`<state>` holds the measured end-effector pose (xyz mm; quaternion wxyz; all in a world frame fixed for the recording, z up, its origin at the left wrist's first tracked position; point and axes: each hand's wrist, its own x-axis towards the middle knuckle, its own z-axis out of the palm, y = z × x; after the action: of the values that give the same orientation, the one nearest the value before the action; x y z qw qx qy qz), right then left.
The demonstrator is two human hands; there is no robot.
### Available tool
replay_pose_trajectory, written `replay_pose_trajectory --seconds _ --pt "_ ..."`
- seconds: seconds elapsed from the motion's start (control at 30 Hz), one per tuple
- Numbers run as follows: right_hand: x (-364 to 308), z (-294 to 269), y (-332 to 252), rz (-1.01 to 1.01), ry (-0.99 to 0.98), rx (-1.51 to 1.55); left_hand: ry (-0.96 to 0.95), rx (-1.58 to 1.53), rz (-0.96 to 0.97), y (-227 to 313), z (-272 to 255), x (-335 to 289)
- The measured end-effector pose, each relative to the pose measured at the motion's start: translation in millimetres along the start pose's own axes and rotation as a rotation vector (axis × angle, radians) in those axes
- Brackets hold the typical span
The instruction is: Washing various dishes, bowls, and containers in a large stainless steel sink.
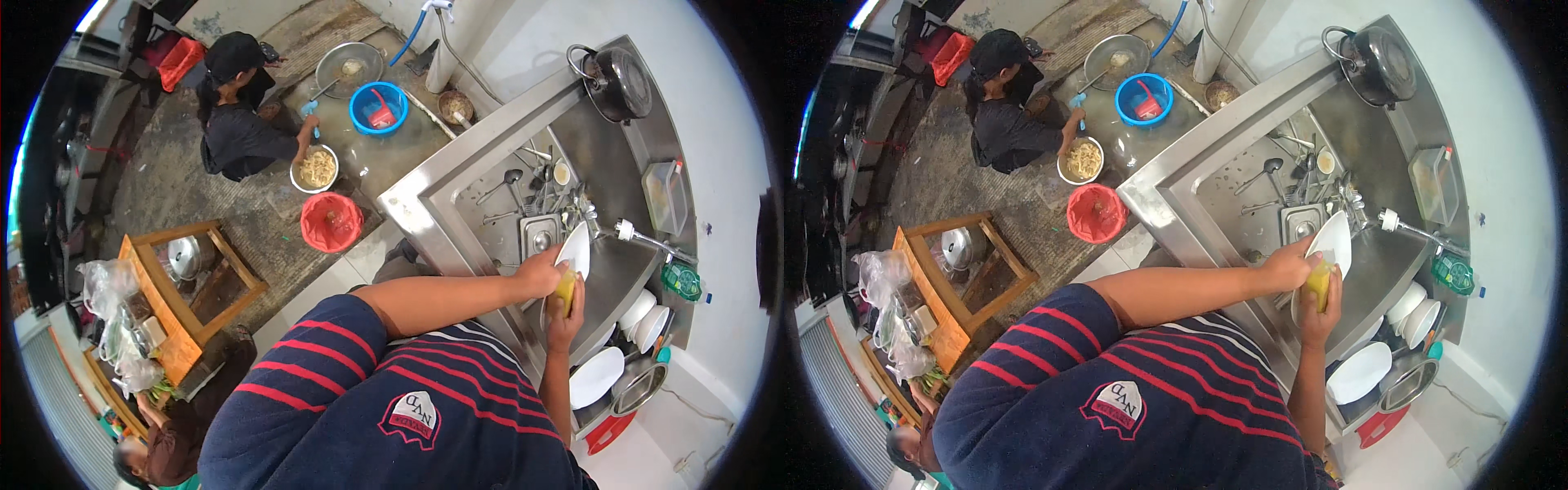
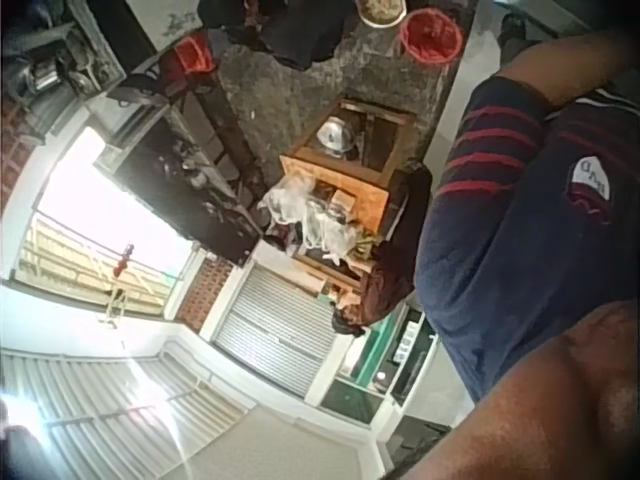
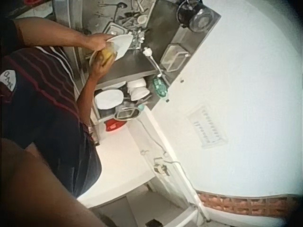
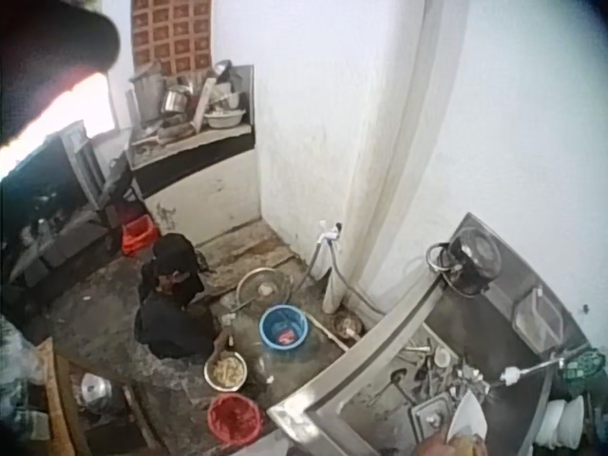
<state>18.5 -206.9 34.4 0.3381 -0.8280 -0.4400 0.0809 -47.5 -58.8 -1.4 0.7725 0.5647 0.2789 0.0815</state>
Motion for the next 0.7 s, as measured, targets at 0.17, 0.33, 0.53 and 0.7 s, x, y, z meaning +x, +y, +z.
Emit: replay_pose_trajectory --seconds 0.17,0.33,0.53,0.7 --pt "8.9 -0.5 60.1 0.322 0.174 0.021 -0.118 0.096 -0.026 13.1 0.2 -12.9" --pt "49.2 25.0 39.5 0.295 0.196 0.145 -0.009 0.071 0.014 18.1 -2.1 -13.5" --pt "8.4 -0.5 -23.7 -0.081 0.077 -0.015 0.04 -0.088 -0.016 3.1 -7.9 -0.6" --pt "-3.4 -29.0 29.0 0.085 0.182 -0.123 -0.107 -0.233 -0.092 12.9 -2.6 -3.0"
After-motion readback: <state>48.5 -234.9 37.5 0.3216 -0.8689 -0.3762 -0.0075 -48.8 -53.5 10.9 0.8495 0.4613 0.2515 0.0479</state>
